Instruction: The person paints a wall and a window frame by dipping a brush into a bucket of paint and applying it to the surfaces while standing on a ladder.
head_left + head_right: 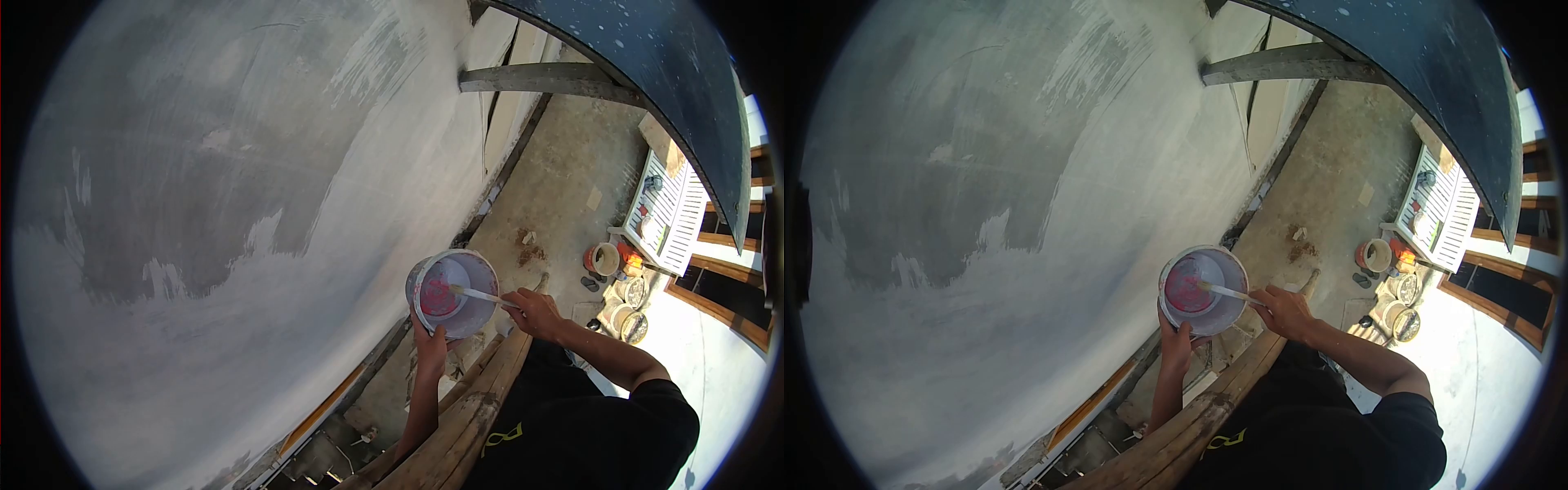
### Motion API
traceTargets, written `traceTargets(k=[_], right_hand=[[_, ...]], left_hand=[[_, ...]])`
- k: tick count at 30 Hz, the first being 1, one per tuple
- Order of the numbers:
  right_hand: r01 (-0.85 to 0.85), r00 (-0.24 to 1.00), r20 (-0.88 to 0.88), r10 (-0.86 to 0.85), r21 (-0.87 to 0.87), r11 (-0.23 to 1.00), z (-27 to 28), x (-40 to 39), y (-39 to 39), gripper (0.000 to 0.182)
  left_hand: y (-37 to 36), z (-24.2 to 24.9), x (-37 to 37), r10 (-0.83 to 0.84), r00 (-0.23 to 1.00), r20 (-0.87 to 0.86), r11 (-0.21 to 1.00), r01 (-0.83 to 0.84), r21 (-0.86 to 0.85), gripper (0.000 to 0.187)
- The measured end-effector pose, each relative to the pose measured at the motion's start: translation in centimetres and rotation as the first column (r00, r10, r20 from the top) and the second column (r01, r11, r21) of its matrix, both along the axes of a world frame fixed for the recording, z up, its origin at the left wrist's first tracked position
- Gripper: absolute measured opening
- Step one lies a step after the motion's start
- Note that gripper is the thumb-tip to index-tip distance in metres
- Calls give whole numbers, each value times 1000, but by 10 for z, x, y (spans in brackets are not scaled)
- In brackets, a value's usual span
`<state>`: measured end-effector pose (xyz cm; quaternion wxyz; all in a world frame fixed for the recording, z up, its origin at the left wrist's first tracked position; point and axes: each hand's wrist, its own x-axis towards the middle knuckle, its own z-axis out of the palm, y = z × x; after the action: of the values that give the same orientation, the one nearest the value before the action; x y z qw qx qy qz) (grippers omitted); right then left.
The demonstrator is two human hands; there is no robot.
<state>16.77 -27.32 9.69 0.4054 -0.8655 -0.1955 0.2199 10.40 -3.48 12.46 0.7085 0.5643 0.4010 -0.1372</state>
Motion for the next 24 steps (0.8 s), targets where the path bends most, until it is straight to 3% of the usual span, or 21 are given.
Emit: traceTargets(k=[16, 19, 24], right_hand=[[-38, 999, -20, 38, -35, 999, 7, 1, 3, 22], [24, 1000, 19, -25, 27, 999, 2, -4, 2, 22], [7, 1000, -4, -7, -10, 1000, 5, -4, 2, 22]], left_hand=[[6, -7, -7, 47, 998, -38, 998, -48, -33, 79], [4, -5, -5, 6, 1000, -19, 1000, -6, 5, 79], [7, -11, -7, -4, 1000, 18, 1000, 4, -9, 79]])
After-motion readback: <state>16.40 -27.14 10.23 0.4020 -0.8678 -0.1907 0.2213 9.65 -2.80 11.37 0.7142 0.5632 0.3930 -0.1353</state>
